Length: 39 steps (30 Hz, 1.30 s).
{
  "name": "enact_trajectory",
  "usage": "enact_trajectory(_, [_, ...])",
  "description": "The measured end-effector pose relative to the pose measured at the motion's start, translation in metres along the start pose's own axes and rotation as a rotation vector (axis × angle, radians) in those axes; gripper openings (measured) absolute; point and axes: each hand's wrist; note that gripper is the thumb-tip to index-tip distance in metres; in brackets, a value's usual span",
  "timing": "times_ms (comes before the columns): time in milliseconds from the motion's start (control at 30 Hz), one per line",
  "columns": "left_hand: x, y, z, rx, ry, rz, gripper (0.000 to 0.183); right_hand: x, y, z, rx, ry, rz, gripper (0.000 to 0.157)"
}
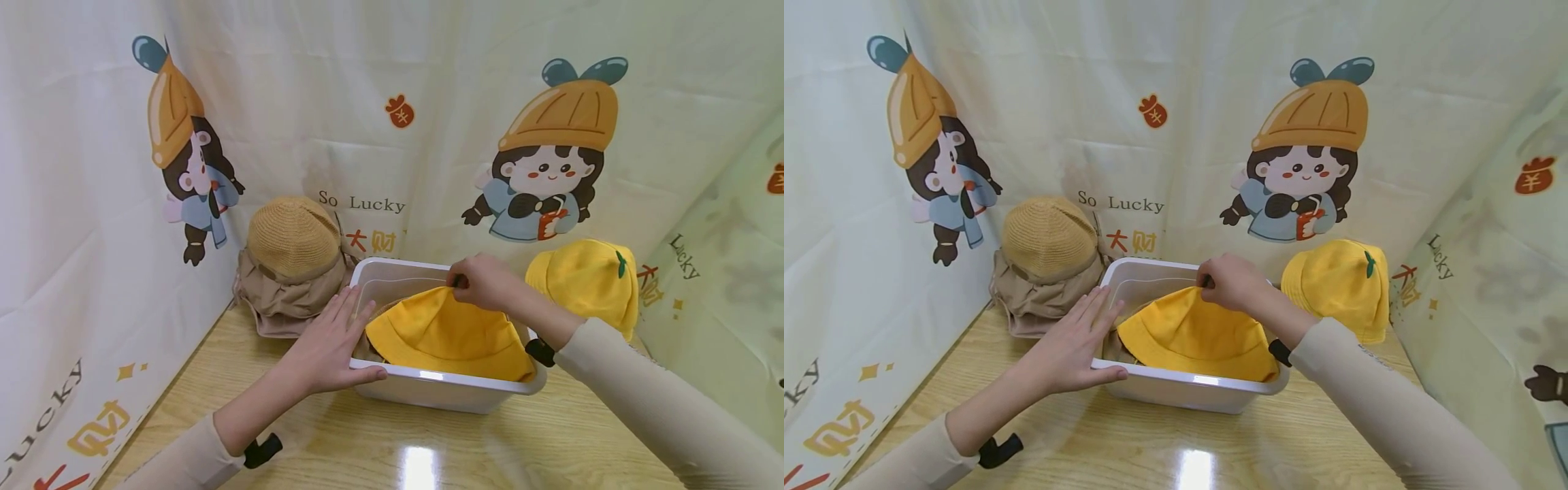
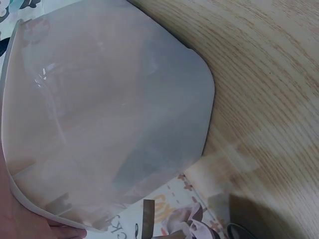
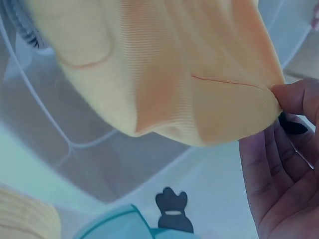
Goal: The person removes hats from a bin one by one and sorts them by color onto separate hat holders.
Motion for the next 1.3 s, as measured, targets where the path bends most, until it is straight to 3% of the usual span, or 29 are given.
enact_trajectory(500, [0.000,0.001,-0.001,-0.004,-0.003,0.004,0.109,0.007,-0.044,-0.017,0.197,0.033,0.026,0.009])
enact_trajectory(800, [0.000,0.000,-0.001,0.006,-0.009,-0.004,0.108,0.011,-0.075,-0.028,0.269,0.056,0.100,0.012])
enact_trajectory(1100, [0.001,0.002,0.000,0.015,0.003,0.007,0.108,0.017,-0.102,-0.042,0.338,0.123,0.073,0.013])
enact_trajectory(1300, [0.000,0.002,-0.001,0.013,0.004,0.006,0.109,0.024,-0.112,-0.047,0.391,0.116,0.063,0.013])
Point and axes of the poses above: each hand's wrist, its own z-axis towards the middle knuckle, its own y-axis out of the palm, x = y × z, and after that the axes turned 12 degrees about y, right-handed
